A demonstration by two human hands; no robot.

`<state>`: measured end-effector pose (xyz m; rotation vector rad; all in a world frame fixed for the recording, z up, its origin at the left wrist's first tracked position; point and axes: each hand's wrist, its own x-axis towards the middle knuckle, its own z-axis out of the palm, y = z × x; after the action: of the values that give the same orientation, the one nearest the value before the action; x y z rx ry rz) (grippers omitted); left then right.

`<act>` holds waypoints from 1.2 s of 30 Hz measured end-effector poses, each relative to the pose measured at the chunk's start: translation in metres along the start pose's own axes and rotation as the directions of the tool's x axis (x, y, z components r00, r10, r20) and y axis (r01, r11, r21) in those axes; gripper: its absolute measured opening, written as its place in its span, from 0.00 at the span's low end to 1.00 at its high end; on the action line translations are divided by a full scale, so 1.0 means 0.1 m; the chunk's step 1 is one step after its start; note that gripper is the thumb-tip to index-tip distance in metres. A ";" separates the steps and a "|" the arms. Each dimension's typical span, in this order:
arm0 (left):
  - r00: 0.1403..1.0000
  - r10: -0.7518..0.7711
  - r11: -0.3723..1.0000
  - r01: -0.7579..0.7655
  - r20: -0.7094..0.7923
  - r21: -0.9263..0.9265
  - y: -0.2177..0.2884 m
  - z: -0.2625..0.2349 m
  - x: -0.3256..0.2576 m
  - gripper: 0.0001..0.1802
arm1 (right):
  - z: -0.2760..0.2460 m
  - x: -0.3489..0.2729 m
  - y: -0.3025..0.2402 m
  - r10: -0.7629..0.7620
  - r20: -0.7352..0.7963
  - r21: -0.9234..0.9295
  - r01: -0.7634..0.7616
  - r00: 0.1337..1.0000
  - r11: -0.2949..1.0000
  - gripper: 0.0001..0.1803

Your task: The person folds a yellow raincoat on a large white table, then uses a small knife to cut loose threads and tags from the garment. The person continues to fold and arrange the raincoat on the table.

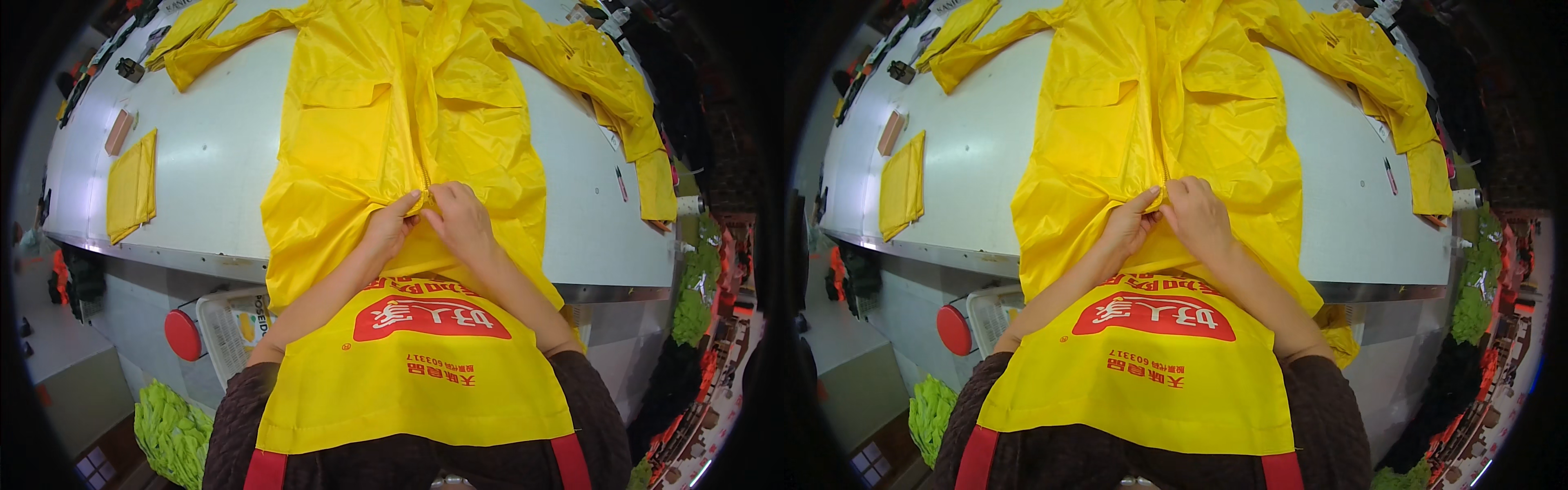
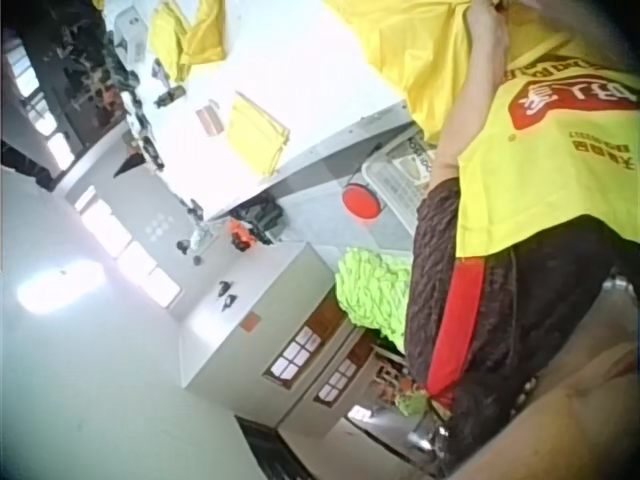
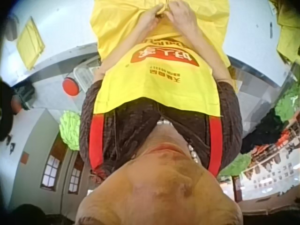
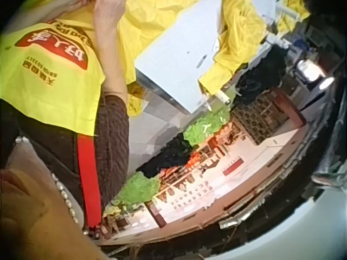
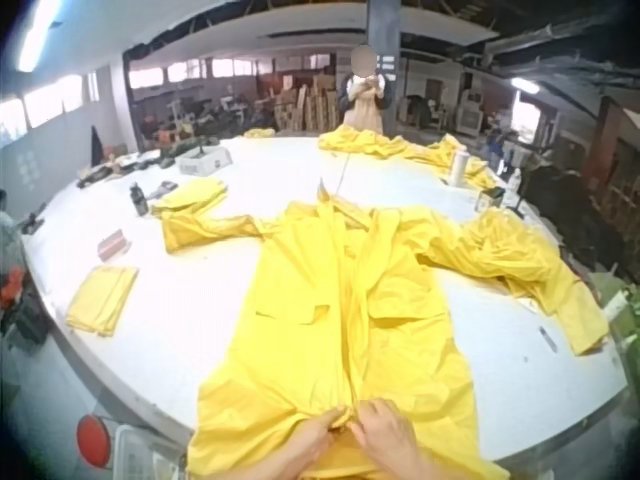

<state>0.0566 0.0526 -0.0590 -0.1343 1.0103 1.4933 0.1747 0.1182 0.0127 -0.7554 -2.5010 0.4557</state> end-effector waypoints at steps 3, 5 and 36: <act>0.999 0.006 0.999 -0.005 -0.038 0.033 0.02 0.03 -0.04 0.06 | 0.11 0.04 0.22 0.018 0.303 -0.099 0.013 0.953 0.995 0.06; 1.000 0.014 1.000 -0.013 -0.001 0.016 0.03 -0.03 -0.03 0.06 | 0.13 0.11 0.24 -0.053 0.314 -0.105 0.090 0.948 0.990 0.05; 0.885 0.198 0.504 0.277 -0.421 0.818 0.58 -0.77 -0.58 0.31 | -1.11 1.36 4.03 0.450 0.094 -0.770 -0.222 0.888 0.598 0.13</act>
<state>-0.0160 -0.0313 -0.0409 0.2314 2.0593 0.7259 0.3060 0.5356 -0.0244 -1.6092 -2.7974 -0.4545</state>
